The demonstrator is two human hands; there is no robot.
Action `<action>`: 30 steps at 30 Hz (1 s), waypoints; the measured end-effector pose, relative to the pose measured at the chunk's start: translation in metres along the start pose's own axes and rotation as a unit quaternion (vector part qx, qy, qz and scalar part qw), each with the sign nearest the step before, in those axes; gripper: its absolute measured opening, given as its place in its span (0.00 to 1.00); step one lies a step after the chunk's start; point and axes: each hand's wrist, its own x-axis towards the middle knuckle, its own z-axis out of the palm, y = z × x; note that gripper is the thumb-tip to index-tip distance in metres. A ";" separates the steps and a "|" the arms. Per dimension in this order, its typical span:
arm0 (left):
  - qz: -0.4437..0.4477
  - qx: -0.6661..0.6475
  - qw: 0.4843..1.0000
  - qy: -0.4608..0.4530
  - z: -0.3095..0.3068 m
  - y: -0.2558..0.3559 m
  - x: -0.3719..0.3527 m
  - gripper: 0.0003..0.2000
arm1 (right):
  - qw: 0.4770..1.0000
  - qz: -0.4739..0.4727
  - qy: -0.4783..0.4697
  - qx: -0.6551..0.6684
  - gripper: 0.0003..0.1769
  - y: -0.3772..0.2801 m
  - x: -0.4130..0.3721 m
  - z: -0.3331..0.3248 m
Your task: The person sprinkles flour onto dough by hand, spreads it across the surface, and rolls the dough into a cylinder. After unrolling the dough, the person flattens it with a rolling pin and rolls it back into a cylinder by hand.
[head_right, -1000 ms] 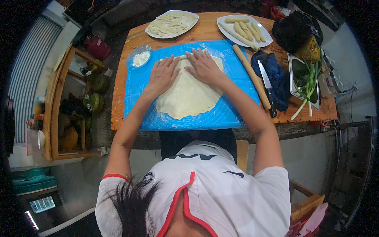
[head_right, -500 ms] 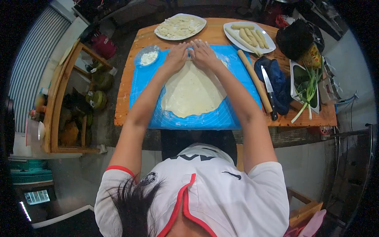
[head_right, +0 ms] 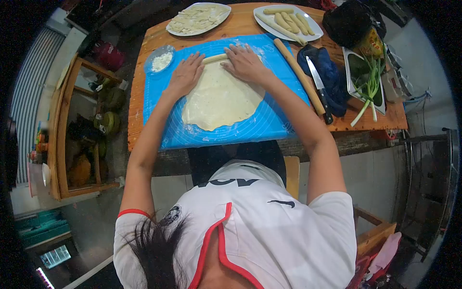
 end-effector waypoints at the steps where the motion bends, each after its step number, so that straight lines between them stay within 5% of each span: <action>1: 0.006 0.012 1.000 0.003 -0.002 0.000 -0.003 0.24 | 1.000 -0.001 0.005 -0.002 0.37 -0.001 -0.003 0.000; 10: 0.053 0.059 0.996 0.027 -0.028 0.010 -0.028 0.22 | 1.000 0.008 0.027 -0.011 0.40 -0.017 -0.032 -0.013; 13: 0.041 0.057 0.997 0.026 -0.039 0.008 -0.028 0.21 | 0.997 0.029 -0.051 -0.040 0.38 -0.027 -0.031 -0.036; 17: 0.027 0.013 0.995 0.097 -0.020 0.003 0.009 0.21 | 0.999 0.010 0.035 -0.038 0.29 -0.011 0.018 -0.015; 22: -0.027 -0.062 0.998 0.019 0.016 -0.002 0.066 0.26 | 0.993 -0.098 0.063 0.036 0.28 0.031 0.070 0.041; 28: -0.028 -0.080 0.996 -0.019 0.024 0.005 0.041 0.28 | 0.996 -0.038 -0.075 -0.003 0.30 0.010 0.024 0.008; 30: -0.026 -0.064 0.997 -0.039 0.017 0.006 0.035 0.28 | 0.998 -0.017 -0.036 0.041 0.32 0.009 0.009 0.011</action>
